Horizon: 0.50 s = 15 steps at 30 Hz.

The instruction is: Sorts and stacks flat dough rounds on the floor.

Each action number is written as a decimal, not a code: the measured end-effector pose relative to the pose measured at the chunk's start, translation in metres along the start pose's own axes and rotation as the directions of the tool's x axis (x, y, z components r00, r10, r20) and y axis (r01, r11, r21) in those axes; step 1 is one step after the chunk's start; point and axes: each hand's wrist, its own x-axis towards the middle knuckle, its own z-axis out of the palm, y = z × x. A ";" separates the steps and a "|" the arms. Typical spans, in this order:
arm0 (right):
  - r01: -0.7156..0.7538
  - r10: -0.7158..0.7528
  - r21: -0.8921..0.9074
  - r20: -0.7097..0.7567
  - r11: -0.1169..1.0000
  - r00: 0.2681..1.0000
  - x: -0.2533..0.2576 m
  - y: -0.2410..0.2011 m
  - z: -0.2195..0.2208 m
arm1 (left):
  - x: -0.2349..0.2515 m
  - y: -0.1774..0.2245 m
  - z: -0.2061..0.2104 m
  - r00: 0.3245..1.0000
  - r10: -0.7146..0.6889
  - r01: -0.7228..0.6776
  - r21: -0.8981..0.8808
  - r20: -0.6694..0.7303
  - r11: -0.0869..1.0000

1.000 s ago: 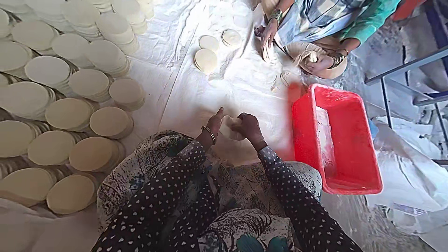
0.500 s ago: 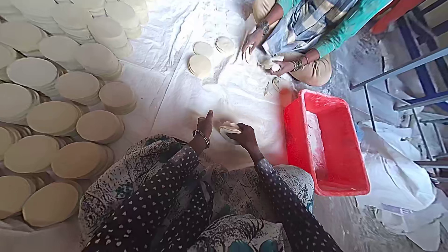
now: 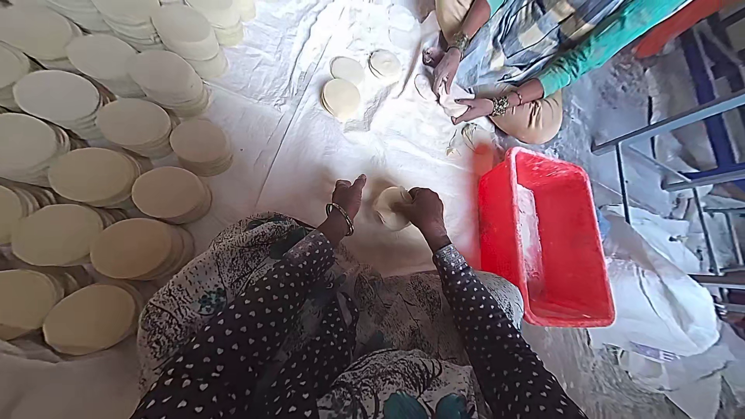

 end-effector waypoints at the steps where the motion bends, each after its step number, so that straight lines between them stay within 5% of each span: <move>1: -0.004 0.005 0.009 -0.037 1.000 0.999 0.009 0.004 0.005 | 0.062 -0.045 0.019 0.942 0.285 -0.296 -0.040 -0.180 0.954; 2: -0.003 0.006 0.078 -0.035 0.997 0.999 0.018 0.007 0.008 | 0.108 -0.063 0.024 0.892 0.381 -0.410 -0.076 -0.243 0.909; 4: -0.016 0.016 0.184 0.001 0.983 1.000 0.025 0.015 0.009 | 0.147 -0.062 0.020 0.917 0.351 -0.381 -0.157 -0.190 0.911; 13: -0.034 0.032 0.029 0.084 0.999 0.996 0.006 -0.018 0.006 | 0.147 -0.066 0.023 0.944 0.301 -0.320 -0.146 -0.137 0.936; 15: 0.049 -0.044 0.082 -0.072 0.995 0.996 0.018 -0.004 0.023 | 0.149 -0.073 0.023 0.942 0.317 -0.332 -0.167 -0.109 0.928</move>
